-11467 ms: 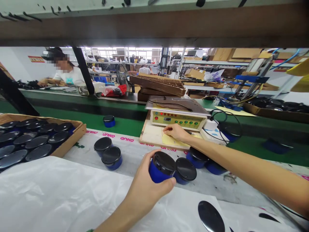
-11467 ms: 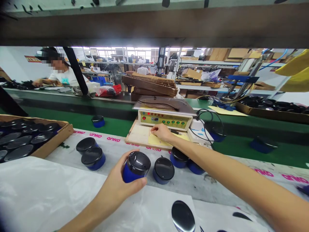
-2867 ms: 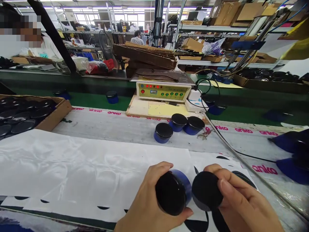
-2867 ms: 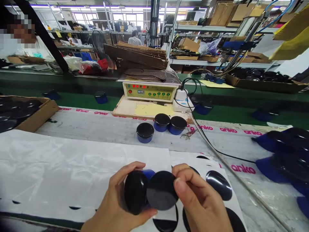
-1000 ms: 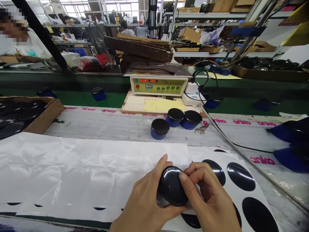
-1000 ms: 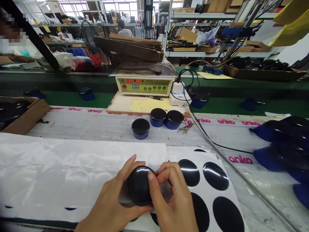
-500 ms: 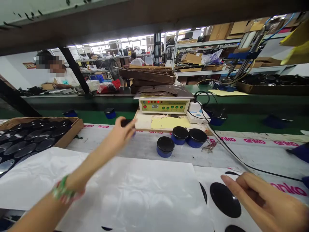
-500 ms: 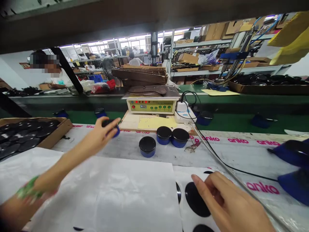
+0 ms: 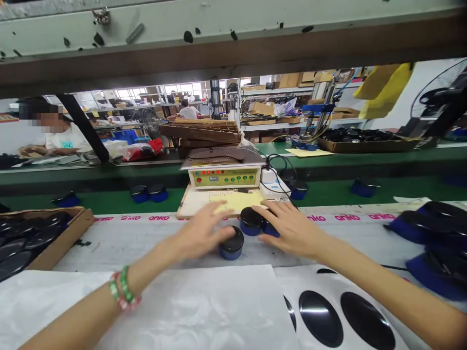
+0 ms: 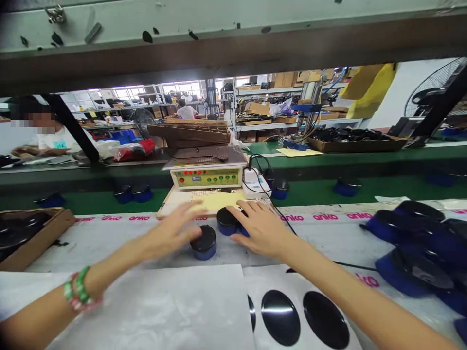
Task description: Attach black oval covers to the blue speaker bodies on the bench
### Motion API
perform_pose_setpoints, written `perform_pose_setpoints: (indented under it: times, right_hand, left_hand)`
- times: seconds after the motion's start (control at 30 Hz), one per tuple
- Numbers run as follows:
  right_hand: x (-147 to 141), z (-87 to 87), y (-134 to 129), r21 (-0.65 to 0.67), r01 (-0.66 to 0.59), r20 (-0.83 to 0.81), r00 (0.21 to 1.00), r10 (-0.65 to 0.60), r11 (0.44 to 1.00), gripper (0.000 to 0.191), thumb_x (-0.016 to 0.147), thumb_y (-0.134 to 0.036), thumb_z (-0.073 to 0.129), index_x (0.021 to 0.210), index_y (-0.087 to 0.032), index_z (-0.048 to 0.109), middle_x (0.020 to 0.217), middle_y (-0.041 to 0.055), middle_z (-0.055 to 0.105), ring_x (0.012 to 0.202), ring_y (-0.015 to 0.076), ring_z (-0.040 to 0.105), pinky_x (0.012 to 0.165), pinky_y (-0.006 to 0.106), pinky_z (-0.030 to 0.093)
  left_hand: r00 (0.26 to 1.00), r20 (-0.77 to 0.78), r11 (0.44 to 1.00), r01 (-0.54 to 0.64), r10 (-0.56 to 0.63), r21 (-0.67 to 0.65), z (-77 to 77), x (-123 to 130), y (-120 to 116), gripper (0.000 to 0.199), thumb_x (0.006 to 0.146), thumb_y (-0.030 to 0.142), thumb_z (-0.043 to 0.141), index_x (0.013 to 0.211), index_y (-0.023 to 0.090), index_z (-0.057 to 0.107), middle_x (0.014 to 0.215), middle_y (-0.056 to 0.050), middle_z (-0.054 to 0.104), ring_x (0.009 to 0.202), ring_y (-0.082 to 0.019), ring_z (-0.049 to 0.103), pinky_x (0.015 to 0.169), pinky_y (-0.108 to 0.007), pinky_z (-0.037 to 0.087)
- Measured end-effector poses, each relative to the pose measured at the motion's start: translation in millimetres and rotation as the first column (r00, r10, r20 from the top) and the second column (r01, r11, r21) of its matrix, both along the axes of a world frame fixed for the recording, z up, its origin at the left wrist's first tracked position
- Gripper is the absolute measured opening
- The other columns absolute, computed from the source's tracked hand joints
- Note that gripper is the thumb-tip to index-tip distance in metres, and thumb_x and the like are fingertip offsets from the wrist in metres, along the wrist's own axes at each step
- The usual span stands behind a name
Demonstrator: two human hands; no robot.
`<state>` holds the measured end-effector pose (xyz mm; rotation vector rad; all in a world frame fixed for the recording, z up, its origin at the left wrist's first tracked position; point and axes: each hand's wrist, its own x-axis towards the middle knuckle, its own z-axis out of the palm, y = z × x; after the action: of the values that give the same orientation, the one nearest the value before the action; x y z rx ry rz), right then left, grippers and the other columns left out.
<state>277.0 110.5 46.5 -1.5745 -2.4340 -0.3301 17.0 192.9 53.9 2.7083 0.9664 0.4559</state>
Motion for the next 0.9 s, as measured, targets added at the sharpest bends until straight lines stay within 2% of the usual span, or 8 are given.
perform_pose_setpoints:
  times: [0.07,0.17,0.4,0.57,0.67,0.77,0.83,0.9]
  right_hand:
    - [-9,-0.5,21,-0.037,-0.034,0.002,0.999,0.034,0.999,0.062,0.085,-0.047,0.060,0.136,-0.016,0.044,0.120,0.0178,0.057,0.102,0.0353,0.056,0.087,0.050,0.042]
    - [-22,2.1,32,-0.086,-0.089,-0.027,0.996,0.087,0.992,0.056,0.084,-0.044,0.061,0.129,-0.013,0.052,0.102,0.0166,0.062,0.091,0.0329,0.059,0.084,0.048,0.043]
    - [-40,12.0,2,-0.147,-0.249,-0.252,0.945,0.208,0.957,0.050,0.075,-0.018,0.061,0.125,-0.021,0.052,0.116,0.0106,0.056,0.101,0.0284,0.053,0.086,0.042,0.044]
    - [-49,26.8,-21,-0.113,-0.308,-0.499,0.840,0.214,0.945,0.045,0.076,-0.009,0.055,0.119,-0.022,0.044,0.123,0.0073,0.049,0.112,0.0175,0.050,0.094,0.030,0.043]
    - [-59,34.5,-39,-0.138,-0.383,-0.729,0.663,0.168,0.913,0.023,0.088,-0.021,0.053,0.110,-0.023,0.047,0.121,0.0055,0.051,0.113,0.0170,0.051,0.095,0.030,0.043]
    - [-71,34.5,-61,-0.194,-0.436,-0.925,0.379,-0.017,0.879,0.016,0.095,-0.034,0.048,0.109,-0.027,0.049,0.118,0.0034,0.053,0.112,0.0177,0.051,0.091,0.032,0.046]
    - [-78,30.9,-75,-0.226,-0.429,-0.949,0.301,-0.097,0.874,0.015,0.096,-0.035,0.048,0.108,-0.029,0.048,0.116,0.0020,0.053,0.104,0.0166,0.053,0.086,0.031,0.048]
    - [-85,26.7,-89,-0.243,-0.414,-0.948,0.292,-0.125,0.877,0.012,0.095,-0.035,0.048,0.105,-0.029,0.049,0.114,0.0010,0.054,0.097,0.0156,0.056,0.083,0.031,0.048]
  left_hand:
    - [0.995,-0.022,0.994,0.096,-0.097,-0.059,-10.4,8,-29,0.066,0.079,0.050,0.064,0.139,0.036,0.040,0.150,-0.003,0.034,0.133,-0.027,0.039,0.107,-0.038,0.039]
    - [0.998,0.019,0.994,0.063,-0.062,-0.086,-20.3,6,-41,0.068,0.083,0.030,0.062,0.144,0.034,0.031,0.148,-0.007,0.035,0.128,-0.025,0.046,0.102,-0.038,0.043]
    - [0.974,0.179,0.987,-0.123,0.140,-0.102,-28.5,-11,-15,0.072,0.081,0.028,0.065,0.143,0.021,0.028,0.140,-0.012,0.042,0.131,-0.026,0.041,0.109,-0.044,0.035]
    - [0.967,0.244,0.992,-0.035,0.065,-0.125,-9.3,-4,-46,0.094,0.072,0.041,0.075,0.146,0.025,0.020,0.152,-0.013,0.026,0.140,-0.030,0.026,0.111,-0.049,0.031]
    - [0.934,0.348,0.979,0.139,-0.079,-0.152,8.4,-1,-74,0.084,0.077,0.037,0.072,0.145,0.028,0.023,0.148,-0.008,0.038,0.134,-0.024,0.039,0.110,-0.040,0.037]
    - [0.910,0.406,0.986,0.137,-0.085,-0.099,14.8,-4,-101,0.074,0.080,0.030,0.070,0.142,0.029,0.030,0.141,-0.005,0.047,0.128,-0.022,0.047,0.107,-0.036,0.042]
    - [0.912,0.403,0.994,0.099,-0.075,-0.038,11.8,-7,-115,0.074,0.079,0.030,0.071,0.141,0.028,0.032,0.139,-0.006,0.050,0.125,-0.022,0.050,0.105,-0.036,0.044]
    - [0.915,0.395,0.996,0.087,-0.086,0.017,6.0,-8,-128,0.072,0.080,0.030,0.070,0.141,0.026,0.032,0.137,-0.008,0.052,0.123,-0.022,0.052,0.104,-0.034,0.046]
